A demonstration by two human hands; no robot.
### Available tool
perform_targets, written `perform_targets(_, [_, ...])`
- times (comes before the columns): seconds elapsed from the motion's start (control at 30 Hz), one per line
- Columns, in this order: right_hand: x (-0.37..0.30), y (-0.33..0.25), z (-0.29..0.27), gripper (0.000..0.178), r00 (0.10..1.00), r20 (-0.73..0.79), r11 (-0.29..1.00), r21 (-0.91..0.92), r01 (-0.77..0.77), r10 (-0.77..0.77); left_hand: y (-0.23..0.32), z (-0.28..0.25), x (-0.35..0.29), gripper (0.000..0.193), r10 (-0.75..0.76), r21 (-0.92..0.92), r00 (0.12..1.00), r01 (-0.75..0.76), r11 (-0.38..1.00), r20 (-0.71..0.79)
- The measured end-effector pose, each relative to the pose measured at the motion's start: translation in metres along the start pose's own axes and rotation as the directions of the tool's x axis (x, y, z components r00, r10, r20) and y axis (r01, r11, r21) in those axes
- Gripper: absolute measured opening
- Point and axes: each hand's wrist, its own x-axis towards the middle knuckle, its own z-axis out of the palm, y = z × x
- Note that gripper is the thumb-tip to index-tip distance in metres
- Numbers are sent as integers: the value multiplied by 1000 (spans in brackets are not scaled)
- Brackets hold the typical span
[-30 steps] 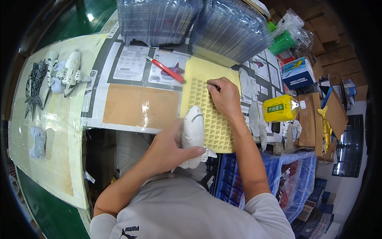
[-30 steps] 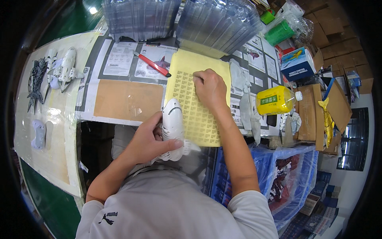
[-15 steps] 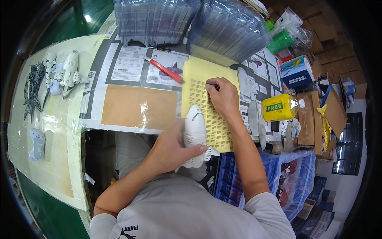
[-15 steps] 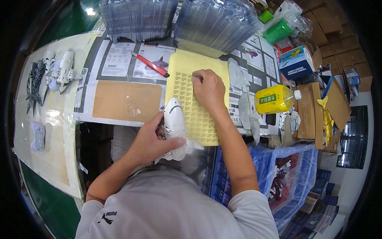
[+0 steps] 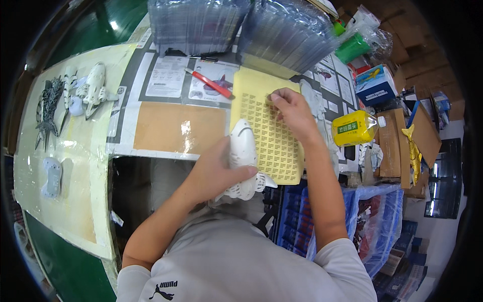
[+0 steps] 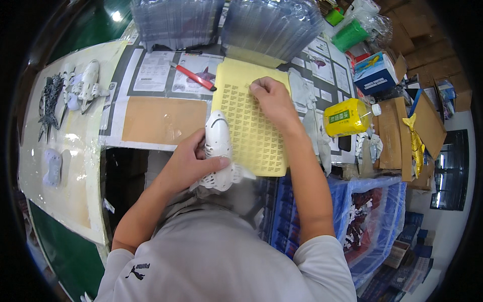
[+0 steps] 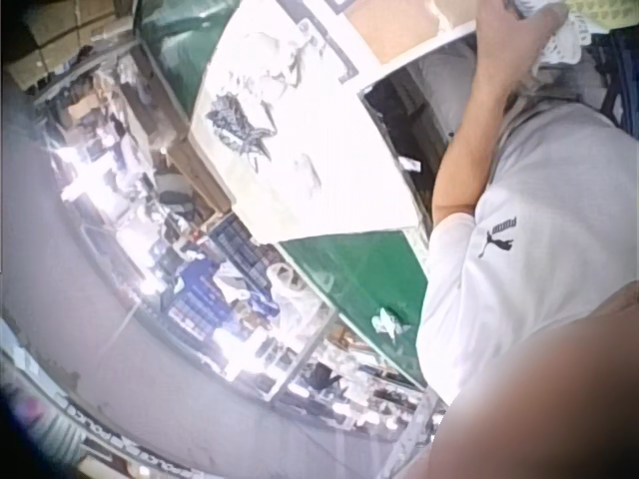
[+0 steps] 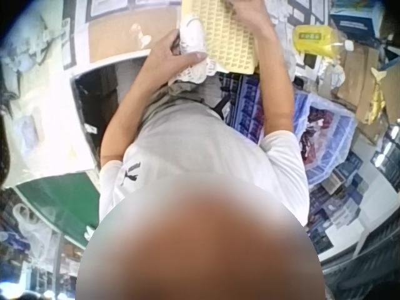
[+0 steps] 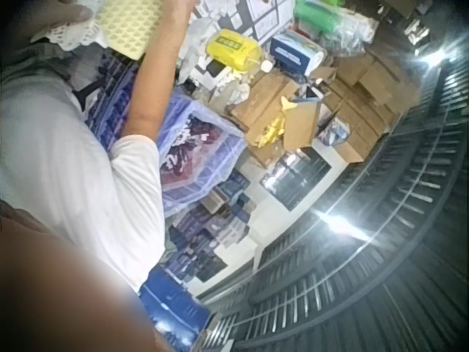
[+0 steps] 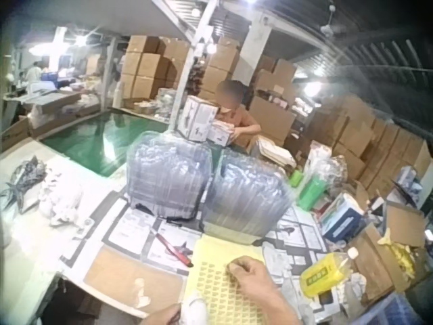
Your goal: The person assembles white shark-shaped toys by attaching small parts, wiping surfaces with a cloth, and placing them into clear plastic packaging. The person handles multiple shark toys and packaging materials on a cluttered workbench.
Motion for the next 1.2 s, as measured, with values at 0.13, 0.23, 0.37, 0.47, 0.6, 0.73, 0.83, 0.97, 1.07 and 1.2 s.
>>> perform_targets(0.13, [-59,-30,-3,24,947,268,941,329,83,-177,7,-1,-9,71,-25,-238,998,37,971,51])
perform_targets(0.23, [-89,-45,2,24,910,366,940,335,69,-197,12,-1,-16,72,32,-198,999,-25,980,31])
perform_targets(0.37, [-101,-50,7,24,915,361,955,286,73,-178,15,1,-23,72,54,-149,999,-52,987,7])
perform_targets(0.47, [-102,-46,11,23,911,358,951,295,97,-204,16,2,-26,71,82,-102,997,-81,991,0])
perform_targets(0.6, [-107,-42,18,22,928,281,950,258,173,-246,17,3,-30,71,83,-75,996,-84,994,-10])
perform_targets(0.73, [-112,-44,21,23,938,239,953,229,197,-252,21,4,-33,70,92,-42,996,-93,995,-18])
perform_targets(0.83, [-114,-44,23,22,943,206,948,240,210,-261,22,4,-34,71,86,-35,996,-87,996,-16])
perform_targets(0.97, [-116,-40,27,23,946,168,946,219,238,-277,18,3,-32,71,78,-8,997,-78,997,-17])
perform_targets(1.07, [-114,-38,31,27,964,106,969,60,239,-245,14,0,-33,73,88,-40,996,-88,995,-3])
perform_targets(1.2, [-105,-50,49,46,951,205,924,352,148,-230,15,-12,-47,67,146,214,989,-134,967,-40])
